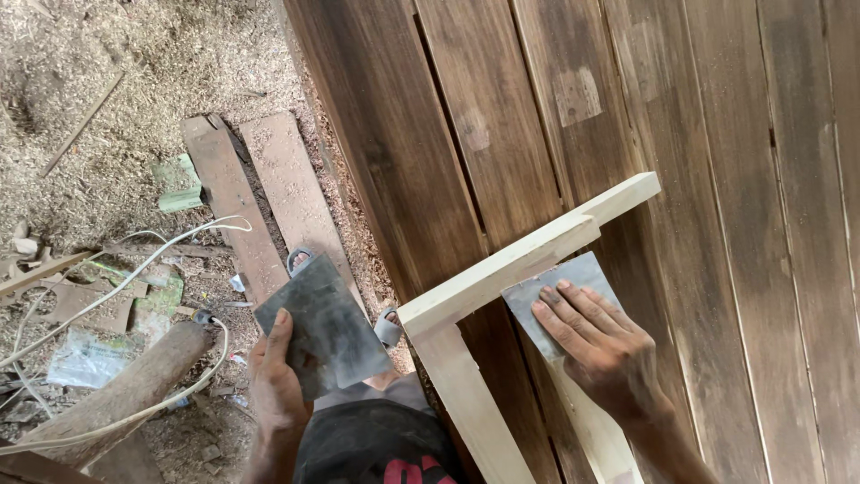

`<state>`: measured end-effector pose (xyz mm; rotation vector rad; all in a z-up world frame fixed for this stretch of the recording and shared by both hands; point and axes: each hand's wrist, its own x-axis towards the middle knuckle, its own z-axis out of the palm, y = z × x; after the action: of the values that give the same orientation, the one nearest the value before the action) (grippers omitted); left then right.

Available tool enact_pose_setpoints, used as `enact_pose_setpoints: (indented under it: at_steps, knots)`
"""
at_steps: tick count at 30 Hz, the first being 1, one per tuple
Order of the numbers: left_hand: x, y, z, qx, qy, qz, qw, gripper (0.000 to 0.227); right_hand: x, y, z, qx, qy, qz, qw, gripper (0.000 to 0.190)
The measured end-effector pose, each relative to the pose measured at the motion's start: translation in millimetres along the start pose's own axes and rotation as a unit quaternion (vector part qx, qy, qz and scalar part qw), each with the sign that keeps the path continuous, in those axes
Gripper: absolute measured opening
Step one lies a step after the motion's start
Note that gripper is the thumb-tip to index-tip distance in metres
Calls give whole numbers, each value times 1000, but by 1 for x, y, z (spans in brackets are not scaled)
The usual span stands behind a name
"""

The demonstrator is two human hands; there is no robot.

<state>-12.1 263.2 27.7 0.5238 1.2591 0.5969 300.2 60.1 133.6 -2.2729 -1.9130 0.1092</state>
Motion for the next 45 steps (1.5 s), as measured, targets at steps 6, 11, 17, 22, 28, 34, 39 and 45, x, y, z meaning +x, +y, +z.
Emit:
enact_pose_setpoints:
  at_steps: [6, 11, 17, 22, 28, 34, 39, 45]
  knots:
    - [3, 4, 0, 5, -11, 22, 1000, 38, -7, -1, -6, 8, -17, 0, 1000, 47]
    - [-7, 3, -1, -1, -6, -5, 1000, 36, -11, 6, -23, 42, -32, 1, 999, 34]
    - [-17, -9, -13, -46, -33, -15, 998, 42, 26, 14, -68, 94, 14, 29, 995, 23]
    - [-13, -24, -30, -79, -78, -88, 990, 23, 97, 5, -87, 81, -110, -17, 991, 31]
    - [11, -20, -27, -76, -86, -164, 980, 37, 162, -22, -47, 155, -368, -52, 915, 42]
    - [36, -10, -28, -110, -17, -223, 969, 35, 190, -35, -21, 165, -476, -80, 860, 42]
    - [48, -13, -46, -111, -6, -138, 984, 31, 180, -36, -15, 171, -509, -99, 838, 32]
    - [57, -13, -54, -169, 62, -133, 975, 26, 137, -27, -18, 102, -503, -183, 839, 37]
